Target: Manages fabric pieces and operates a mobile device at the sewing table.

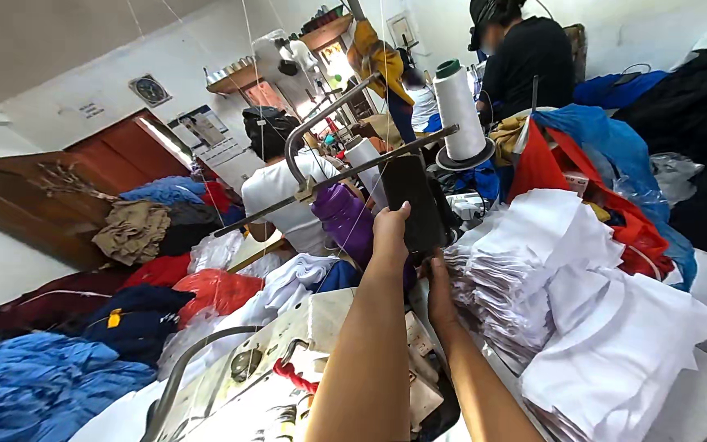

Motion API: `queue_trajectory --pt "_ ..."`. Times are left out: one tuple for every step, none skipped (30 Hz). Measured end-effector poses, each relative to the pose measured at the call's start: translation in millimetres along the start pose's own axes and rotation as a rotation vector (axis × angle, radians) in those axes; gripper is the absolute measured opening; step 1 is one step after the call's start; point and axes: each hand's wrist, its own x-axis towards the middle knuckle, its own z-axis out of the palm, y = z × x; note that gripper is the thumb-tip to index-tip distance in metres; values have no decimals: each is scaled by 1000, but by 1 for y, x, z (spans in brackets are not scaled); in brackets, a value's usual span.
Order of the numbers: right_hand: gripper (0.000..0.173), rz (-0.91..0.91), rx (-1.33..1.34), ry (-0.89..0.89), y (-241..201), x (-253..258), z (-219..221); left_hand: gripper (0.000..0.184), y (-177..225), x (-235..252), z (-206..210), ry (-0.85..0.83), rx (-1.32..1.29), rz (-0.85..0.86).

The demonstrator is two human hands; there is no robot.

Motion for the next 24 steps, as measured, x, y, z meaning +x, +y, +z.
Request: queue_trajectory --pt "66 17 -17 -6 -3 1 0 36 0 -1 0 5 -2 -2" --pt "66 32 -27 -5 -5 2 -1 37 0 -1 -1 6 -3 -1" --pt "61 45 -29 6 -7 3 -1 38 -1 -1 -1 10 0 7" --pt "54 60 -17 22 -8 4 -2 38 -2 0 -1 19 3 15" --pt "49 78 9 37 -10 5 -2 38 -2 1 0 26 4 19" --pt "46 88 36 51 -11 5 -3 39 -2 2 0 32 5 23" --pt "45 96 76 61 -10 6 -3 41 -2 2 0 35 -6 22" --pt "44 102 130 70 -8 6 -3 41 -2 2 0 40 -17 23" --pt "43 96 187 74 -6 7 -2 39 -2 1 0 50 -26 26" --pt "42 91 237 72 -5 8 -2 37 -2 1 1 61 -33 33" --pt "42 88 269 77 -4 9 0 36 -1 0 1 68 -43 36" --pt "45 84 280 79 -4 9 0 36 -1 0 1 70 -51 33" --pt "47 79 270 74 -4 9 0 38 0 -1 1 66 -55 28" --pt "47 79 253 75 -4 9 0 38 1 -2 1 68 -59 27" --pt "46 78 241 85 -3 9 0 37 1 -2 2 75 -60 29" --pt "44 77 236 103 -3 10 1 38 1 -2 2 78 -61 28" --pt "42 79 242 117 -3 10 2 39 1 -2 2 81 -63 27" --pt "39 83 254 126 -2 11 2 40 0 -1 1 84 -68 30" --pt "37 84 275 129 -2 11 2 42 0 0 0 87 -76 30" --pt "34 83 300 128 -2 11 2 42 0 0 0 92 -86 26" --pt "31 77 324 124 0 11 2 41 0 0 0 100 -98 22" --pt "28 71 342 128 1 11 3 39 0 0 0 112 -109 20" --pt "26 69 357 134 2 11 3 38 0 0 1 121 -115 18" --pt "24 67 364 143 2 11 4 37 0 0 1 120 -115 14"
